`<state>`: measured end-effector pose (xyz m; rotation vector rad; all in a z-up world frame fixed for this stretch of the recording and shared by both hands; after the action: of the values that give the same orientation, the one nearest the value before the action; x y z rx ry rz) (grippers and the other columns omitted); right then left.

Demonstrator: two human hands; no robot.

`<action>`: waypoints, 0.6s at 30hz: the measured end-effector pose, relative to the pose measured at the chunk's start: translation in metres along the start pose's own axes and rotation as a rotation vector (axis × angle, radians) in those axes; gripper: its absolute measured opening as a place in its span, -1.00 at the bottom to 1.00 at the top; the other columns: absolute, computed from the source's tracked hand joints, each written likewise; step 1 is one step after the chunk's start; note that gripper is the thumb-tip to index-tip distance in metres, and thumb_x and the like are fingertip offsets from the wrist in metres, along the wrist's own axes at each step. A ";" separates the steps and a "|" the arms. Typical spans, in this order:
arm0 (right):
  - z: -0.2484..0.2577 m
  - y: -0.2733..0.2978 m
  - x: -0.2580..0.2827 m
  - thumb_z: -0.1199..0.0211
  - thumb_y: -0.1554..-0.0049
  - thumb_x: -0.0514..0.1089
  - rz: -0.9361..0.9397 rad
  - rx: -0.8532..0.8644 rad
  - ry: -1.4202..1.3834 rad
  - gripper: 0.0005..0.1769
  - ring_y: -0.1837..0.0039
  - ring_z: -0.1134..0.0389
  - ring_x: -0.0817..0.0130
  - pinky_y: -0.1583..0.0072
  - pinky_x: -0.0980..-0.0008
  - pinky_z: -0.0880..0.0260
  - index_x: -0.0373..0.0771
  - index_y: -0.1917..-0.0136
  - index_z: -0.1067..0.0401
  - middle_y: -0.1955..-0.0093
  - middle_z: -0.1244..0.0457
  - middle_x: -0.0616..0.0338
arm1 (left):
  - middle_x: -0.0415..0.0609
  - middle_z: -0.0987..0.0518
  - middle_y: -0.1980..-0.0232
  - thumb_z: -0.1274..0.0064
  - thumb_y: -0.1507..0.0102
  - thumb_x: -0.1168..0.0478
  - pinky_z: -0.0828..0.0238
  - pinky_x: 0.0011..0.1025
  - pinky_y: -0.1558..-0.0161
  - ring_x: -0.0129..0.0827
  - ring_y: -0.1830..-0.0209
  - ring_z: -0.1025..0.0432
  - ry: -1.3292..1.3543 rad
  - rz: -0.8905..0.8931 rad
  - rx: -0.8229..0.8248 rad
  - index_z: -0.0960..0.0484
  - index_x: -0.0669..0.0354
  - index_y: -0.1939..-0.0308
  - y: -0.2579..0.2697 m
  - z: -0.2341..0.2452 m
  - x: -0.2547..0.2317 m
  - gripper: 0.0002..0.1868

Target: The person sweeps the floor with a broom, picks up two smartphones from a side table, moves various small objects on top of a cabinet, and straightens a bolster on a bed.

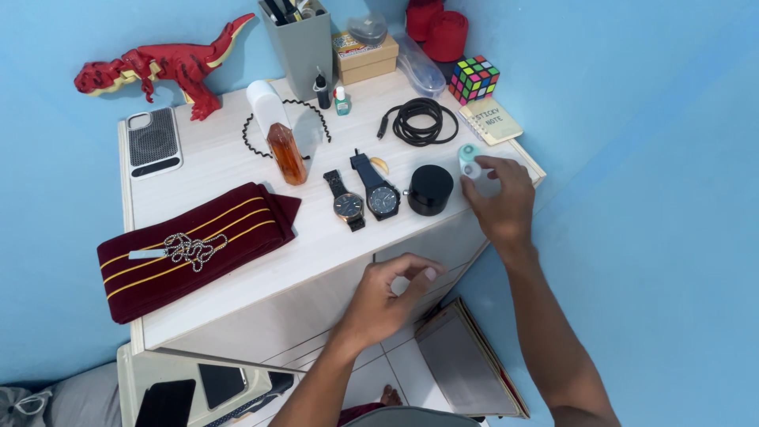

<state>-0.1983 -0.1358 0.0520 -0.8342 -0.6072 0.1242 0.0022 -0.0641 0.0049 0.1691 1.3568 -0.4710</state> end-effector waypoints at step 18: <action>0.041 0.088 0.040 -0.59 0.03 -0.35 0.156 -0.452 -0.214 -0.33 -0.09 -0.35 0.23 -0.16 0.29 -0.41 -0.32 -0.24 -0.27 -0.10 -0.25 0.03 | 0.14 -0.59 -0.26 -0.19 -0.33 0.24 -0.60 -0.33 -0.10 -0.22 -0.19 -0.58 -0.107 -0.354 -0.172 -0.46 0.24 -0.35 -0.015 -0.018 -0.037 -0.49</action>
<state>-0.1764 -0.0361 0.0269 -1.3182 -0.7853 0.2251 -0.0252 -0.0625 0.0392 -0.2392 1.3186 -0.6460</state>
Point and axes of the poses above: each hand's wrist, its own y-axis away from the middle knuckle, its own z-axis out of the back of the hand, x = y × z, the point moved 9 cm from there along -y, towards the middle knuckle
